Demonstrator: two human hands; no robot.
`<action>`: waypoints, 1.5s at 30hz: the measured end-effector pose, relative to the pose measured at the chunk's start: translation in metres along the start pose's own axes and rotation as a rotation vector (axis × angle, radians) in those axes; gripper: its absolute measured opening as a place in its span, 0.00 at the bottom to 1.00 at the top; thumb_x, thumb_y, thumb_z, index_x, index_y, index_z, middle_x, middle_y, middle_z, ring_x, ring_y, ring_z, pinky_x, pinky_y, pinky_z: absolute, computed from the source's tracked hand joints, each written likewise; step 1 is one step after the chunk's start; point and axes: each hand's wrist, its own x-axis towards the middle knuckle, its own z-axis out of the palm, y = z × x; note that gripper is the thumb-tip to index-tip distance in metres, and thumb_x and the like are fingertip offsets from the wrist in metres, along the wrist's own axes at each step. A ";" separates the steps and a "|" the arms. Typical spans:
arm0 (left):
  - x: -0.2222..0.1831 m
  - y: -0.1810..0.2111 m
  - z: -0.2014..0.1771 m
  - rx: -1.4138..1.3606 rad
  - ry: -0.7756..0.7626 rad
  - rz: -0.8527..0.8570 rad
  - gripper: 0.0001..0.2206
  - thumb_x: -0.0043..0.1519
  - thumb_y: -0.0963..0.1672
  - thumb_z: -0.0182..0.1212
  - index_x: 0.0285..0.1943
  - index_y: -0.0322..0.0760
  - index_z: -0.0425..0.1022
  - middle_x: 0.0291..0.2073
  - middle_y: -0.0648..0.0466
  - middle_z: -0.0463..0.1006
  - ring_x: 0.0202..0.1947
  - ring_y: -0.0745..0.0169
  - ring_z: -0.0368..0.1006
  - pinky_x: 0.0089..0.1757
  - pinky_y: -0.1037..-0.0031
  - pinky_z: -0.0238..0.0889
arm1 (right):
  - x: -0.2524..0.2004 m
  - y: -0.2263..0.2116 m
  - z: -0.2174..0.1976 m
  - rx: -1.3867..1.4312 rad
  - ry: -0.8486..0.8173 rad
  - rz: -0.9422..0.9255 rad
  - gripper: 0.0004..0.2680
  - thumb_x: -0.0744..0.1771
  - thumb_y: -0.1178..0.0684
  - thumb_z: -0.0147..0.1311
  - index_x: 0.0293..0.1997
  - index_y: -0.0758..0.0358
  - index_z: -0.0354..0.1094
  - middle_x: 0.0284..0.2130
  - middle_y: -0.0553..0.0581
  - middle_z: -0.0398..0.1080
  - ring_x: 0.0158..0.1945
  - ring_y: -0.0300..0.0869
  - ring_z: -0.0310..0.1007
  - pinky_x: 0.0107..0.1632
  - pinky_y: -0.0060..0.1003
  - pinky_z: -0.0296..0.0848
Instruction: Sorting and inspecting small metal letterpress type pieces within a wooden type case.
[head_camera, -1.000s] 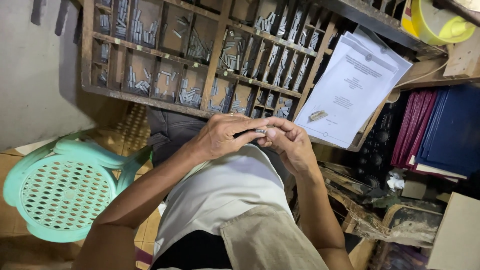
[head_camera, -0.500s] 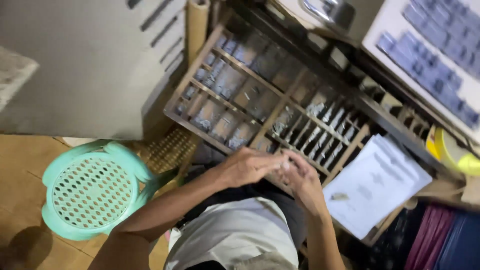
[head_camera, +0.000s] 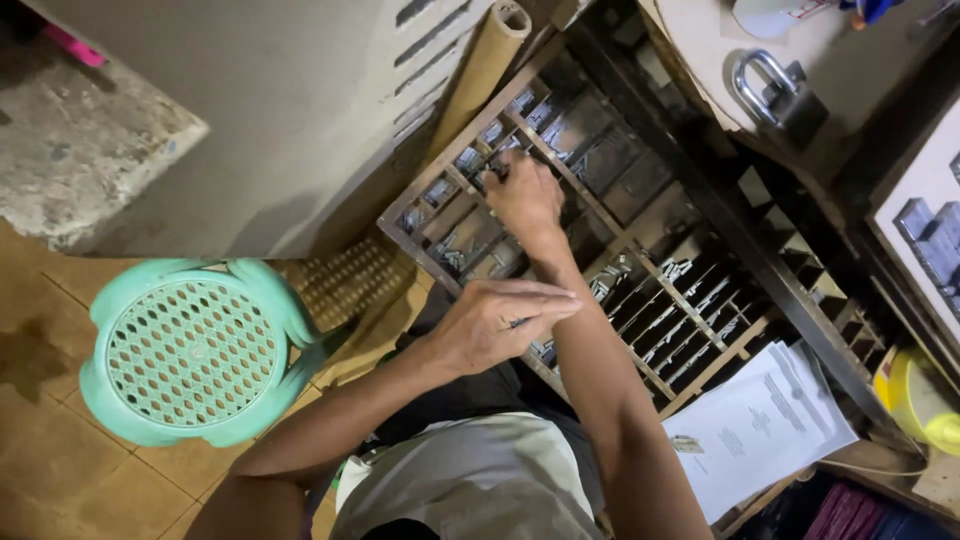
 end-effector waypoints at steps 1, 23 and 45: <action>0.002 0.002 -0.002 -0.009 0.022 0.007 0.09 0.66 0.38 0.62 0.51 0.41 0.86 0.46 0.50 0.86 0.44 0.51 0.84 0.39 0.68 0.78 | 0.011 0.000 0.010 -0.025 0.022 0.027 0.14 0.63 0.33 0.59 0.48 0.40 0.78 0.35 0.55 0.80 0.45 0.54 0.81 0.46 0.53 0.79; 0.006 -0.012 -0.001 0.146 0.121 -0.005 0.10 0.61 0.38 0.68 0.50 0.40 0.86 0.41 0.46 0.86 0.42 0.49 0.83 0.39 0.64 0.79 | -0.171 0.142 -0.008 1.568 0.213 0.090 0.07 0.68 0.65 0.55 0.51 0.71 0.72 0.37 0.62 0.77 0.36 0.43 0.81 0.39 0.30 0.84; -0.040 0.008 0.090 0.156 -0.161 0.217 0.15 0.63 0.38 0.68 0.59 0.41 0.83 0.46 0.50 0.86 0.43 0.54 0.84 0.37 0.69 0.80 | -0.309 0.164 -0.032 1.760 0.545 -0.008 0.05 0.68 0.64 0.56 0.46 0.78 0.67 0.34 0.76 0.76 0.38 0.58 0.82 0.43 0.46 0.84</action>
